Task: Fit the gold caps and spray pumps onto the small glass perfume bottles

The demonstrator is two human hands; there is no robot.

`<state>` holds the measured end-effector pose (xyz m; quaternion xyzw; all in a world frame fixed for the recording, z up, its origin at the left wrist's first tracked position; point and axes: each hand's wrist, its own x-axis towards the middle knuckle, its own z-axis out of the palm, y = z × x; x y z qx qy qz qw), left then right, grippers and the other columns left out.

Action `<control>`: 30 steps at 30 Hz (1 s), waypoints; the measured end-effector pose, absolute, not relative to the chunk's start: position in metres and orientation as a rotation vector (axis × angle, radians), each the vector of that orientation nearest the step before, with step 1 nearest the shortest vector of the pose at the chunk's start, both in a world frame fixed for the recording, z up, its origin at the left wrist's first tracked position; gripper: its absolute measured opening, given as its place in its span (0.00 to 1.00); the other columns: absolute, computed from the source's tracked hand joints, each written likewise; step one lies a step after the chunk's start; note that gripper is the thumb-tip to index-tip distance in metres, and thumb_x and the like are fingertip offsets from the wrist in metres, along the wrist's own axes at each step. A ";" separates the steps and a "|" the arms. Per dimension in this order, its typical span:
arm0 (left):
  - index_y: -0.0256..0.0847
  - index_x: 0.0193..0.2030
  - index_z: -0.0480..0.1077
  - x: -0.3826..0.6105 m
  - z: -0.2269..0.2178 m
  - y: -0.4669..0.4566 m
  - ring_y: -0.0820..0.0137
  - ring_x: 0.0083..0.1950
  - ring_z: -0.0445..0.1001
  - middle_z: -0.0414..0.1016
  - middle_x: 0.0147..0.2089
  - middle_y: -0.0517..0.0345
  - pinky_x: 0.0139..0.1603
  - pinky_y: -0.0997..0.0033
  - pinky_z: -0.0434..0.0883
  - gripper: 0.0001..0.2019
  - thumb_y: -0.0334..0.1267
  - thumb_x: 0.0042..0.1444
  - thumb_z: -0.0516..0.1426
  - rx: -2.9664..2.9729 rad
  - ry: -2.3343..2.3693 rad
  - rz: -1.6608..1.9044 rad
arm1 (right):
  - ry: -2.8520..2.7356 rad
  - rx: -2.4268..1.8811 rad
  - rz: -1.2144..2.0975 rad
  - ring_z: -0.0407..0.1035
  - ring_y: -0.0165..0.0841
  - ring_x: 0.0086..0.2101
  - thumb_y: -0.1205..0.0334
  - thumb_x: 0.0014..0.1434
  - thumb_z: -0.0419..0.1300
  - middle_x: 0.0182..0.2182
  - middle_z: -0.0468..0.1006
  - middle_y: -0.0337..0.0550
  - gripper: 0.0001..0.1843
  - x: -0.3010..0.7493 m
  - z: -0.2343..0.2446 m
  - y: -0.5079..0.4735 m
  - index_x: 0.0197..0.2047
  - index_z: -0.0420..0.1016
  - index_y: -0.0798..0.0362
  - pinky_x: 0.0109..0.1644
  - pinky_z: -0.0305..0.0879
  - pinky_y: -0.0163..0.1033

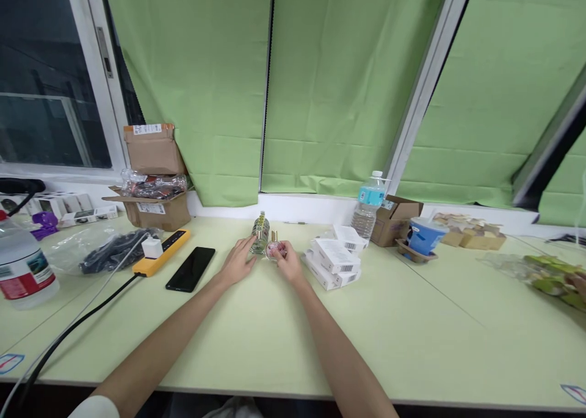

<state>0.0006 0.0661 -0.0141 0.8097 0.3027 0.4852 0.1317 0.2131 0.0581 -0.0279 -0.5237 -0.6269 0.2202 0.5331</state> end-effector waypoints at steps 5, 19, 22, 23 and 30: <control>0.42 0.62 0.61 0.000 -0.014 0.066 0.57 0.59 0.64 0.68 0.55 0.47 0.62 0.55 0.61 0.27 0.33 0.54 0.58 2.324 0.976 1.433 | -1.606 -1.270 0.421 0.69 0.36 0.33 0.41 0.55 0.59 0.34 0.76 0.43 0.24 0.214 -0.027 0.056 0.44 0.70 0.52 0.36 0.66 0.39; 0.44 0.57 0.64 0.005 -0.012 0.064 0.62 0.47 0.74 0.76 0.50 0.51 0.49 0.65 0.68 0.20 0.36 0.58 0.56 2.166 1.179 1.195 | -1.700 -1.155 0.562 0.69 0.35 0.34 0.48 0.52 0.63 0.34 0.77 0.40 0.20 0.194 -0.019 0.042 0.44 0.71 0.51 0.39 0.64 0.38; 0.42 0.57 0.63 0.001 -0.015 0.066 0.63 0.45 0.75 0.76 0.49 0.50 0.47 0.65 0.68 0.21 0.32 0.56 0.56 2.119 1.206 1.230 | -1.754 -1.178 0.557 0.68 0.34 0.32 0.50 0.51 0.64 0.31 0.76 0.39 0.17 0.192 -0.017 0.038 0.40 0.73 0.52 0.36 0.63 0.37; 0.42 0.57 0.63 0.000 -0.017 0.067 0.63 0.45 0.75 0.76 0.49 0.50 0.47 0.65 0.68 0.21 0.31 0.55 0.56 2.105 1.201 1.237 | -1.760 -1.175 0.556 0.67 0.34 0.31 0.51 0.51 0.64 0.31 0.76 0.38 0.16 0.192 -0.017 0.037 0.39 0.73 0.52 0.36 0.62 0.37; 0.40 0.53 0.66 0.001 -0.023 0.073 0.65 0.47 0.74 0.76 0.48 0.52 0.49 0.66 0.68 0.17 0.34 0.55 0.57 2.052 1.028 1.284 | -1.554 -1.112 0.748 0.68 0.33 0.30 0.48 0.45 0.69 0.31 0.77 0.39 0.21 0.192 -0.018 0.042 0.38 0.73 0.52 0.33 0.62 0.35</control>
